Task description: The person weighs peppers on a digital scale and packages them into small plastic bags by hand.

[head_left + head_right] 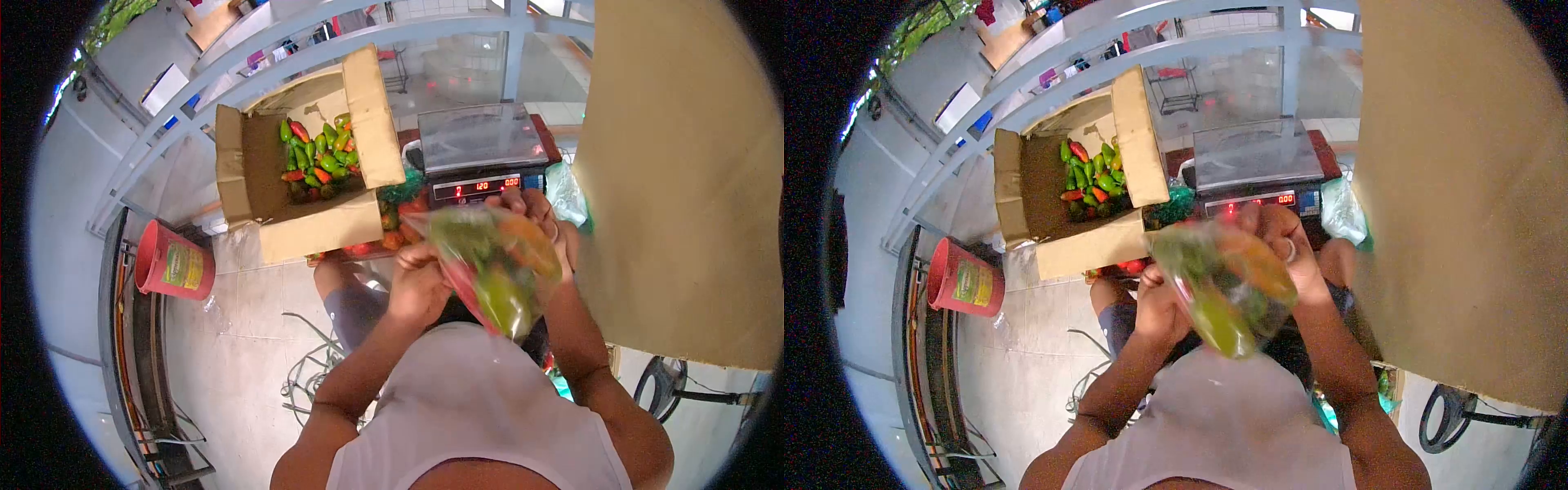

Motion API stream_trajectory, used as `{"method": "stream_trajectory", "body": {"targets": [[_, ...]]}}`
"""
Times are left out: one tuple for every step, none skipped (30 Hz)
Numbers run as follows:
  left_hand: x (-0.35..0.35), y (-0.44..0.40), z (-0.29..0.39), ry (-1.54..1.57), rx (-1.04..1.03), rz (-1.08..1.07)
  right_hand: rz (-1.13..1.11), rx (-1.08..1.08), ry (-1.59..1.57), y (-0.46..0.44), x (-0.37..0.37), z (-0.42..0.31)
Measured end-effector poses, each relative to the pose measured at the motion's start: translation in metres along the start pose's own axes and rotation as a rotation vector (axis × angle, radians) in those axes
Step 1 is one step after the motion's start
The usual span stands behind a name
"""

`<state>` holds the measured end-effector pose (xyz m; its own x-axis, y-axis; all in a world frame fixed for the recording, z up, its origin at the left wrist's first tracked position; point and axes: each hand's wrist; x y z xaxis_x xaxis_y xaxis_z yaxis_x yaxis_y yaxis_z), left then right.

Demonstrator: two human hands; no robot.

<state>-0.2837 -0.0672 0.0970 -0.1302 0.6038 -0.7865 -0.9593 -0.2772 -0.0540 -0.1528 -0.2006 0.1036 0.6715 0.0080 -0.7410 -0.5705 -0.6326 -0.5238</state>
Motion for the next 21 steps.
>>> {"method": "stream_trajectory", "body": {"targets": [[0.003,-0.005,-0.002,0.008,-0.023,-0.015,-0.082,-0.014,-0.047,0.000,0.000,0.003],[0.004,-0.009,-0.003,0.016,-0.045,-0.033,-0.163,-0.033,-0.093,0.000,-0.002,0.005],[0.006,-0.009,0.007,-0.111,-0.044,-0.076,-0.188,-0.081,-0.027,-0.001,-0.011,0.001],[0.004,-0.011,0.012,-0.152,-0.082,-0.083,-0.212,-0.129,0.040,-0.003,-0.021,-0.005],[0.000,-0.014,0.017,-0.193,-0.118,-0.090,-0.048,-0.153,0.081,0.002,-0.034,-0.009],[-0.003,-0.016,0.023,-0.234,-0.154,-0.096,0.013,-0.230,0.188,0.003,-0.031,-0.010],[-0.006,-0.018,0.029,-0.405,-0.255,-0.107,0.074,-0.307,0.294,0.005,-0.026,-0.011],[-0.012,-0.016,0.037,-0.445,-0.223,-0.104,0.134,-0.385,0.400,0.007,-0.021,-0.014],[-0.020,-0.013,0.045,-0.484,-0.196,-0.099,0.064,-0.392,0.589,0.009,-0.017,-0.018],[-0.022,-0.012,0.051,-0.523,-0.168,-0.092,-0.015,-0.321,0.870,0.017,-0.006,-0.019],[-0.007,-0.018,0.052,-0.413,-0.180,-0.144,-0.097,-0.240,1.147,0.028,0.010,-0.016],[-0.007,-0.020,0.055,-0.451,-0.218,-0.079,-0.121,-0.178,1.272,0.030,0.012,-0.015],[-0.008,-0.020,0.056,-0.488,-0.252,-0.015,-0.140,-0.112,1.400,0.031,0.015,-0.013],[-0.008,-0.020,0.056,-0.524,-0.282,0.045,-0.150,-0.044,1.526,0.033,0.018,-0.012],[-0.010,-0.021,0.058,-1.017,-0.606,-0.120,-0.032,-0.103,1.443,0.037,0.022,-0.006],[-0.017,-0.022,0.056,-1.200,-0.681,-0.202,0.084,-0.156,1.356,0.040,0.025,-0.002],[-0.029,-0.021,0.051,-1.382,-0.755,-0.286,0.099,-0.127,1.370,0.041,0.027,-0.001],[-0.026,-0.021,0.046,-1.447,-0.728,-0.332,0.111,-0.103,1.383,0.042,0.028,0.000],[-0.024,-0.021,0.040,-1.510,-0.703,-0.381,0.106,-0.101,1.381,0.042,0.027,0.000],[-0.021,-0.021,0.034,-1.570,-0.678,-0.432,0.102,-0.098,1.378,0.042,0.026,-0.001],[-0.010,-0.023,0.034,-1.584,-0.597,-0.458,0.083,-0.112,1.363,0.041,0.025,-0.004]]}}
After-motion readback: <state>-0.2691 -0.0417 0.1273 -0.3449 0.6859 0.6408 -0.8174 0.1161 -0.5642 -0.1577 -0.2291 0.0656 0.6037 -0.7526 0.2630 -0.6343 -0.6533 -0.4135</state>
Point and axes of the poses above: each hand's wrist, its own y-axis away from the middle knuckle, its own x-axis out of the back of the hand, z = x × y, and after that the axes turned 2 degrees about z, right-handed
